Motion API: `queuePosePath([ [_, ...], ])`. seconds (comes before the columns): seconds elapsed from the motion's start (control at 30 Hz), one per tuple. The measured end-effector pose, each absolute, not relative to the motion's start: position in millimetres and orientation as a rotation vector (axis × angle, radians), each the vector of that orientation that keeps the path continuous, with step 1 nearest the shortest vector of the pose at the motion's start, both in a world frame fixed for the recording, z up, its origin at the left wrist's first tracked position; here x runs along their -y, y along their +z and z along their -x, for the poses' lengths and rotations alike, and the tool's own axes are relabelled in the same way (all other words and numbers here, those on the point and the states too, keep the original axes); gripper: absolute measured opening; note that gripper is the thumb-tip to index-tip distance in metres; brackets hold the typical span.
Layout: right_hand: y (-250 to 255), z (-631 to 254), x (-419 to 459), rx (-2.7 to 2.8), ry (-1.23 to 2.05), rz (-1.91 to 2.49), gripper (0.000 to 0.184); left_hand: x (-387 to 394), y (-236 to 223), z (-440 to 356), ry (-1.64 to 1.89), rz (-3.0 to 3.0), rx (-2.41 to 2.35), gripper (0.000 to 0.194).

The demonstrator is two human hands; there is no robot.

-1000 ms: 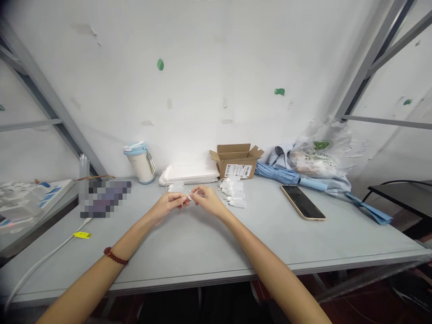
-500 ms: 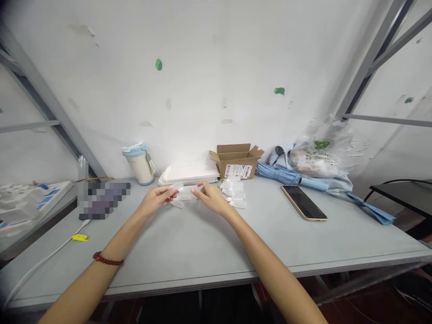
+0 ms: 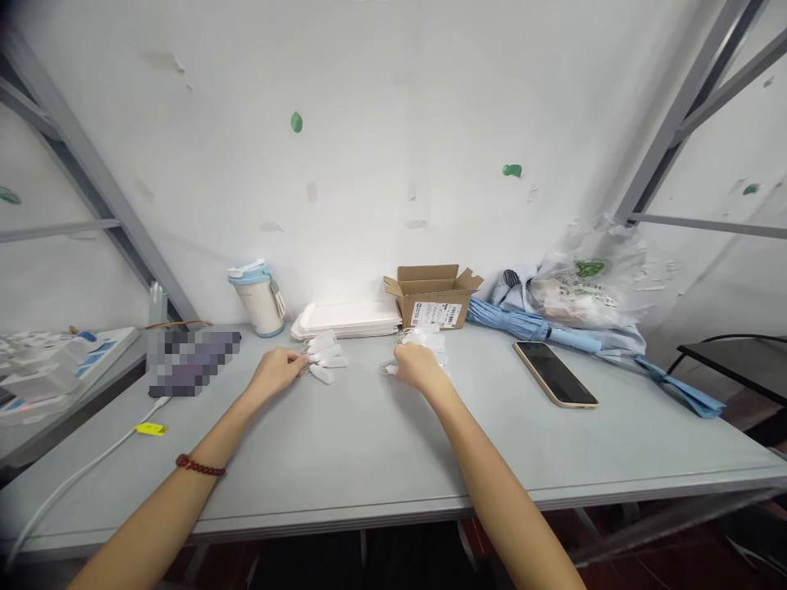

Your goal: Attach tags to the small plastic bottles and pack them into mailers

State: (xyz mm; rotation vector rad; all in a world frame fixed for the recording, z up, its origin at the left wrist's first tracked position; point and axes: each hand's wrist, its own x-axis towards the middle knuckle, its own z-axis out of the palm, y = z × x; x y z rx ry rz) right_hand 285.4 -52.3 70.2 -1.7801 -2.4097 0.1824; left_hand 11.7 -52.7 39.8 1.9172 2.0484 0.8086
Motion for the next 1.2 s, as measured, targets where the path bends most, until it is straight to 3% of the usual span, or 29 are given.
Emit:
queuePosePath([
  [0.17,65.8,-284.3,49.8,2.414,0.219,1.708,0.013,57.3,48.5,-16.4,0.931,-1.939,-2.05,0.034],
  [0.37,68.3,-275.4,50.8,2.25,0.566,1.343,0.011,65.0,53.2,-34.3,1.083,-2.005,-1.747,0.031],
  [0.53,72.8,-263.2,58.8,2.184,0.8,1.169,0.02,71.1,48.7,-49.5,0.971,-2.029,-1.381,0.042],
  [0.63,74.8,-258.9,62.6,2.148,0.89,1.138,0.024,74.1,48.4,-55.3,0.909,-2.086,-1.336,0.035],
  [1.2,72.9,-260.7,54.6,1.684,0.951,1.106,0.022,76.9,63.0,-56.3,0.977,-1.699,-1.288,0.035],
])
